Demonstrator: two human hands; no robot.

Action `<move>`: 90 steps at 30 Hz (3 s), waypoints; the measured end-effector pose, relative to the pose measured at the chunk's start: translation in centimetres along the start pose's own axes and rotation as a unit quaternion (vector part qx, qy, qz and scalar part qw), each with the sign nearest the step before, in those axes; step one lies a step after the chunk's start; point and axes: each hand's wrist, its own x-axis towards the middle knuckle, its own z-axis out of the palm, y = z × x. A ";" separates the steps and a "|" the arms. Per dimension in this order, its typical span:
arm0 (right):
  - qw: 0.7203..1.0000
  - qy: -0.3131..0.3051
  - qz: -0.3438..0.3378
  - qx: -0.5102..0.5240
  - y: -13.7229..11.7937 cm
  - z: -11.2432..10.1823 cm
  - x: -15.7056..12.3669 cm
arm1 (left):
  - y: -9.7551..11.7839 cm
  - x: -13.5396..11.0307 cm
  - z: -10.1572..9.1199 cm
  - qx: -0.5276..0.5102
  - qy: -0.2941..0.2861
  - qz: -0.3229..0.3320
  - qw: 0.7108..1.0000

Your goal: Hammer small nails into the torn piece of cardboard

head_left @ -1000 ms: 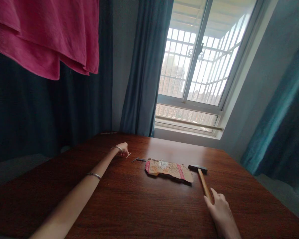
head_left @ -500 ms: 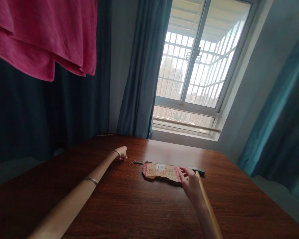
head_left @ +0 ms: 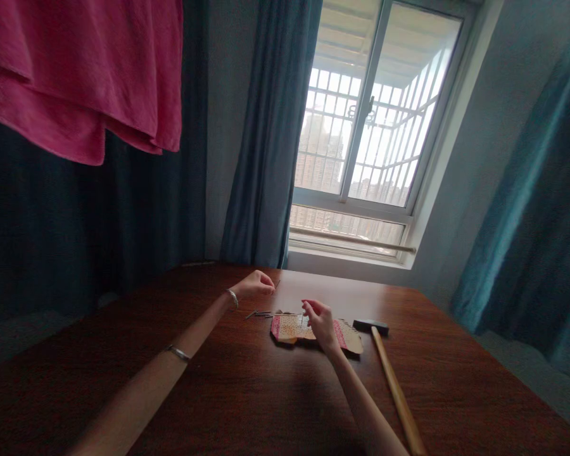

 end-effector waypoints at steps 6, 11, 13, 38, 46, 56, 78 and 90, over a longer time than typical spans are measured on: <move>0.994 0.009 0.028 0.105 0.4 0.2 -0.9 | 4.6 -0.9 6.1 -0.055 0.024 0.094 0.994; 0.989 0.021 0.029 0.140 0.8 -0.2 -1.0 | 5.4 -1.7 9.3 -0.054 0.058 0.107 0.991; 0.988 0.029 0.028 0.148 1.0 -0.4 -1.0 | 5.4 -1.8 9.7 -0.059 0.065 0.109 0.990; 0.999 0.015 -0.009 -0.031 5.6 -1.8 0.7 | 0.9 0.1 11.1 -0.161 0.121 0.026 0.979; 0.990 -0.006 -0.016 -0.139 7.6 -1.4 1.0 | -1.2 0.3 13.2 -0.195 0.113 -0.032 0.974; 0.986 -0.025 -0.027 -0.165 7.3 -1.3 0.8 | -2.1 0.2 13.9 -0.171 0.108 -0.037 0.979; 0.972 -0.036 -0.036 -0.229 7.1 -1.1 0.0 | -0.1 -0.6 14.1 -0.107 0.053 0.073 0.990; 0.966 -0.051 -0.049 -0.247 7.8 -1.1 -0.2 | -0.4 0.5 14.5 -0.087 -0.002 0.086 0.992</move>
